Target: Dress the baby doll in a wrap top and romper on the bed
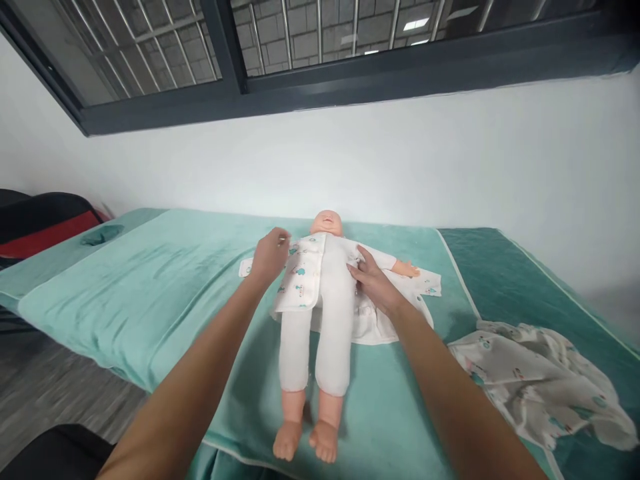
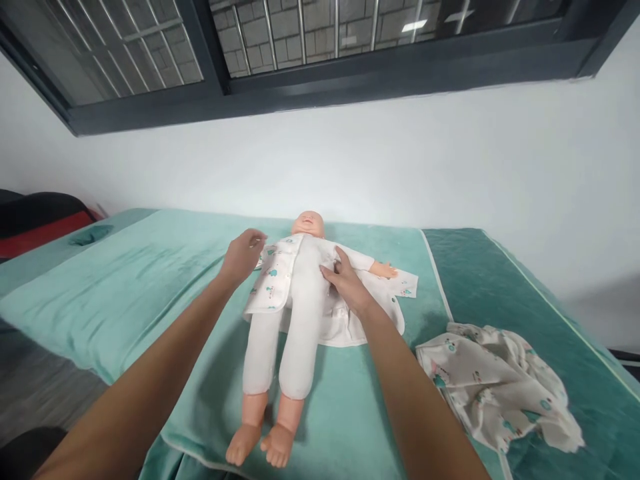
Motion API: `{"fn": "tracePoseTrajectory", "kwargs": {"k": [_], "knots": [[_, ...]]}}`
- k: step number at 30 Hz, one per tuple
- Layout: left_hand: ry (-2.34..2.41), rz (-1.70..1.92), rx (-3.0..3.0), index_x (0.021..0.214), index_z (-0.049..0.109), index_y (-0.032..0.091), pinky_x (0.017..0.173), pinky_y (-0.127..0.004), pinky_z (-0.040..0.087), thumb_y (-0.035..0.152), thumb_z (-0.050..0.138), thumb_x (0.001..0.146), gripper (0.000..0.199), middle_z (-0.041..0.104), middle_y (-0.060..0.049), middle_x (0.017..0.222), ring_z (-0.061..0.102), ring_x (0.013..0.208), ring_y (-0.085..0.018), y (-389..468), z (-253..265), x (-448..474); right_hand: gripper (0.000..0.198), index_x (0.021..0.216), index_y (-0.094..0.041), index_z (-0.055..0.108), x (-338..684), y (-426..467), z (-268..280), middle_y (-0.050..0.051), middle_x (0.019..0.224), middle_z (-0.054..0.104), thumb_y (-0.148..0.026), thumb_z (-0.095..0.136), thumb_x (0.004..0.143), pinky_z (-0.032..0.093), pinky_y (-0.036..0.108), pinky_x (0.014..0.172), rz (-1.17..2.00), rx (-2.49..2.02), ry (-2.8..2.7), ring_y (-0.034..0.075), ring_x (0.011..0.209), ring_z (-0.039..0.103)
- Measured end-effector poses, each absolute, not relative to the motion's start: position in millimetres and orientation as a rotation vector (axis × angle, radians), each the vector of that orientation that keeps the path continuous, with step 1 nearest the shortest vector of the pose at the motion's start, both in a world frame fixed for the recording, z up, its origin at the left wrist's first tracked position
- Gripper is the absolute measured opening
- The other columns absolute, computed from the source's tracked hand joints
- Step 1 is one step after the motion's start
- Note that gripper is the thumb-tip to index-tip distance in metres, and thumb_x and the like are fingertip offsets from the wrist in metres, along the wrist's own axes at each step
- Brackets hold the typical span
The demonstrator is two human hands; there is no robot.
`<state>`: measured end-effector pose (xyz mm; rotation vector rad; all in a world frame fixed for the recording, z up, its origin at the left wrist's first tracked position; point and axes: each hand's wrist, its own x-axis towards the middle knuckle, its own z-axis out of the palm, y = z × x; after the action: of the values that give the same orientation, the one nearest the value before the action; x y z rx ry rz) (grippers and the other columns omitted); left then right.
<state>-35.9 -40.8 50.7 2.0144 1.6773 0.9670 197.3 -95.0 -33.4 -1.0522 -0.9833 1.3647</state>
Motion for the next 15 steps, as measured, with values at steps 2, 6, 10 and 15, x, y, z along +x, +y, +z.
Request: {"fn": "tracePoseTrajectory", "kwargs": {"k": [2,6,10,15], "knots": [[1.876,0.767,2.268,0.127,0.055,0.017,0.102,-0.047,0.044,0.01,0.041,0.084,0.046,0.056,-0.013,0.137,0.05,0.128,-0.03,-29,16,-59,0.095,0.155,-0.034,0.016,198,-92,-37,0.006,0.148,0.048,-0.043,0.072,0.079,0.041,0.039,0.113,1.358,-1.045,-0.986,0.021,0.132,0.052],[2.079,0.452,2.398,0.146,0.04,0.02,0.107,-0.053,0.038,0.012,0.039,0.085,0.061,0.046,-0.012,0.149,0.04,0.136,-0.033,-16,-35,-100,0.096,0.155,-0.036,0.016,199,-91,-39,0.006,0.148,0.049,-0.044,0.073,0.078,0.041,0.041,0.113,1.355,-1.045,-0.994,0.022,0.134,0.05],[2.17,0.422,2.445,0.15,0.033,0.017,0.103,-0.051,0.039,0.017,0.032,0.091,0.059,0.049,-0.015,0.145,0.04,0.133,-0.034,-3,-46,-115,0.098,0.155,-0.035,0.015,198,-93,-35,0.008,0.151,0.044,-0.043,0.074,0.078,0.04,0.04,0.113,1.345,-1.045,-1.001,0.022,0.134,0.049],[2.241,0.451,2.39,0.151,0.031,0.014,0.099,-0.051,0.039,0.013,0.029,0.091,0.06,0.049,-0.018,0.143,0.042,0.127,-0.036,16,-41,-116,0.101,0.156,-0.031,0.017,198,-94,-33,0.009,0.142,0.054,-0.046,0.076,0.076,0.042,0.04,0.111,1.32,-1.044,-1.007,0.023,0.129,0.054]]}}
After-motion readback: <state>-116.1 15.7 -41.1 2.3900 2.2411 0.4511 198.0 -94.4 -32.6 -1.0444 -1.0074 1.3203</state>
